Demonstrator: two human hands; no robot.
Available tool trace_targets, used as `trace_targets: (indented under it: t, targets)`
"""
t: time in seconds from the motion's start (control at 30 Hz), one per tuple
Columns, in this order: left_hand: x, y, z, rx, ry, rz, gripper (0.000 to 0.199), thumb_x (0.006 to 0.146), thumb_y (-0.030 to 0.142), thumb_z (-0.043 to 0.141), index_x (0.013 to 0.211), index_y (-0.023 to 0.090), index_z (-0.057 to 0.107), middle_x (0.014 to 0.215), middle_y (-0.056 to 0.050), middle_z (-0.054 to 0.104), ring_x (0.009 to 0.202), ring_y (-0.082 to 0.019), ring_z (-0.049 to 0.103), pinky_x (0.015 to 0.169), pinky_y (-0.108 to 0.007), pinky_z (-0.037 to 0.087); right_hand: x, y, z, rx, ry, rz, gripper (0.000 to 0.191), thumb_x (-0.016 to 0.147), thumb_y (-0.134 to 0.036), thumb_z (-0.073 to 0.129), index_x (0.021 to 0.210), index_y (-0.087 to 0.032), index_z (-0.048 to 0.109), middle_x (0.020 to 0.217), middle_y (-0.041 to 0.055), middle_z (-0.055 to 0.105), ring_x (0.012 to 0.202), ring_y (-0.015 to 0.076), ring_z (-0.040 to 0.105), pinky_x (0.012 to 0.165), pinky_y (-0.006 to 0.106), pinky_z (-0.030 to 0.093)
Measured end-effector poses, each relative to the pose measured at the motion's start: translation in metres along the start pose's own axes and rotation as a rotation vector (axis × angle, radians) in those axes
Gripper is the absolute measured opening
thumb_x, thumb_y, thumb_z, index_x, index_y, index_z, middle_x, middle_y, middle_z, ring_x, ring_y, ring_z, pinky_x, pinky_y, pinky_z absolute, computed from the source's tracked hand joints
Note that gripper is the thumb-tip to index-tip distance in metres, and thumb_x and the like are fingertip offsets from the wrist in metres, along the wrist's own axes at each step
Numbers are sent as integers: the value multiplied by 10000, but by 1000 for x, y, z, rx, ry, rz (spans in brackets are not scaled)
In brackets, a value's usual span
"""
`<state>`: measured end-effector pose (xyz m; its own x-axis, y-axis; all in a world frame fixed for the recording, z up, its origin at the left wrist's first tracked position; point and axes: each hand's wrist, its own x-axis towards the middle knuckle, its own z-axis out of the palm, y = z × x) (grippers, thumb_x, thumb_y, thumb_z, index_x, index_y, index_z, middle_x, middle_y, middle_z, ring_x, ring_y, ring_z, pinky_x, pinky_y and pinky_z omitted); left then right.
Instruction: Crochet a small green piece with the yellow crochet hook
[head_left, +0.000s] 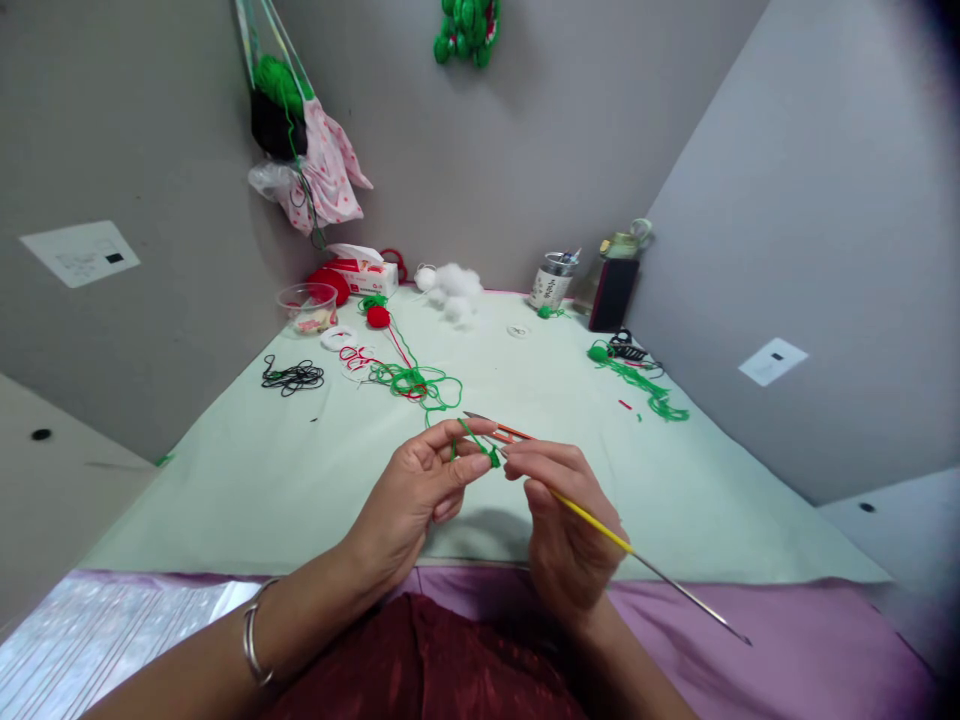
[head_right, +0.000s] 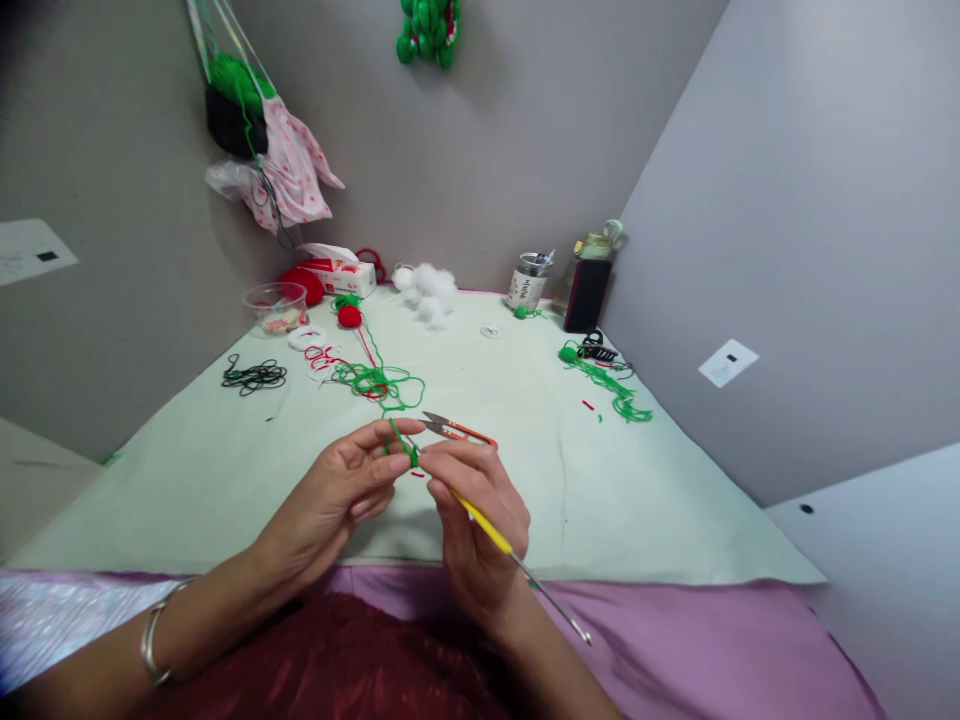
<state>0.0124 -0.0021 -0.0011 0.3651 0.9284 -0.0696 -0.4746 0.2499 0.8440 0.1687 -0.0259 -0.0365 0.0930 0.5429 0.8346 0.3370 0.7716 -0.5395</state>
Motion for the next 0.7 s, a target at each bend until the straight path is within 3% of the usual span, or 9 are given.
trace_targets:
  t: [0.23,0.33,0.4,0.57,0.7]
  targets:
    - [0,3,2,14,9,-47,816,744,295,963,1445,109,588,719,70,601,482,-13,314,440,-187,186,6,1,-1,90,-73,114,285,1004,-89,631,1146,-287,778,1041,28,783,1014,184,730,916,350,582]
    - [0,3,1,29,-16,-59,941,739,292,963,1530,98,491,727,68,615,479,-15,309,440,-197,176,7,1,0,130,-86,155,271,990,-89,659,1123,-285,792,1045,25,800,1052,185,738,956,347,580]
    - [-1,4,0,46,-26,-70,931,759,279,945,1546,114,476,771,53,636,475,-12,313,440,-204,166,7,2,0,194,-55,230,220,1007,-135,656,1085,-280,801,1003,15,801,956,164,743,930,327,582]
    - [-3,7,-1,71,-17,-68,756,819,292,895,1486,172,559,877,44,619,471,4,313,442,-215,155,13,3,-4,461,-16,467,200,1060,-312,591,984,-234,759,924,24,772,680,130,681,669,288,582]
    - [-3,6,-2,118,11,-9,699,824,310,888,1450,184,606,858,51,593,493,-16,318,444,-222,172,13,0,-8,303,-62,349,231,1085,-249,510,1008,-217,725,913,42,761,699,144,689,701,320,588]
